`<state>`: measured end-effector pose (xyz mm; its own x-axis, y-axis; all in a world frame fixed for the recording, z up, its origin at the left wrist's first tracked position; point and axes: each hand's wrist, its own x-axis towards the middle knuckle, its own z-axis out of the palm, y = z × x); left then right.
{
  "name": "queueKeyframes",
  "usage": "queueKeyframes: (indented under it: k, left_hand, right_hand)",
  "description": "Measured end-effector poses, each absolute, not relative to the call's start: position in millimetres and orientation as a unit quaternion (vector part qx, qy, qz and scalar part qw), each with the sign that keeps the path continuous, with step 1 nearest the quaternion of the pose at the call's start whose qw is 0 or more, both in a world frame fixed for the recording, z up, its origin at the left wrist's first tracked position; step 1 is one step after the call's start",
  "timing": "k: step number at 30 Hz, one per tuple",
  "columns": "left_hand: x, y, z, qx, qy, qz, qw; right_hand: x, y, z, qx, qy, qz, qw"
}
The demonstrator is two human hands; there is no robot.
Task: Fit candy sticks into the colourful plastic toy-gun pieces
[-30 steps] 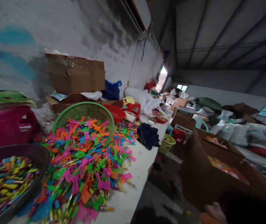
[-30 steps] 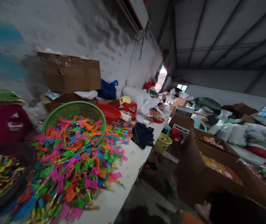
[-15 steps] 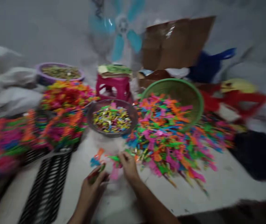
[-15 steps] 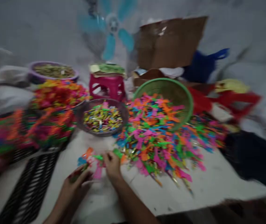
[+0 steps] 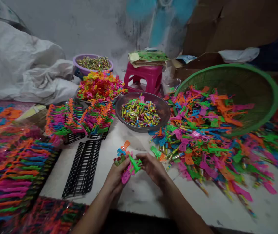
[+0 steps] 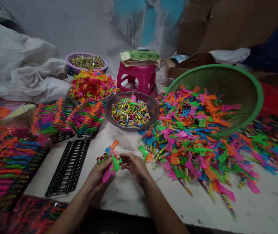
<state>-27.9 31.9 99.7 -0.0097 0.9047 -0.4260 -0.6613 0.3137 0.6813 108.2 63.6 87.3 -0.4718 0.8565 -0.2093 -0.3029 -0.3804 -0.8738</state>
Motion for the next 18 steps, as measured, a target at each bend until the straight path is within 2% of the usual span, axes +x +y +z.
queueKeyframes:
  k: [3,10,15,18]
  left_hand:
    - [-23,31,103,0.122,0.425,0.538,0.717]
    - [-12,26,93,0.237,0.521,0.587,0.573]
    - [-22,26,89,0.278,0.571,0.538,0.554]
    - [-24,22,89,0.293,0.552,0.503,0.597]
  right_hand:
    - [100,58,80,-0.287,-0.435,0.756,0.395]
    - [79,43,83,-0.305,-0.310,0.759,0.485]
    - [91,61,87,-0.418,-0.277,0.630,0.593]
    - [94,65,91,-0.452,-0.322,0.589,0.587]
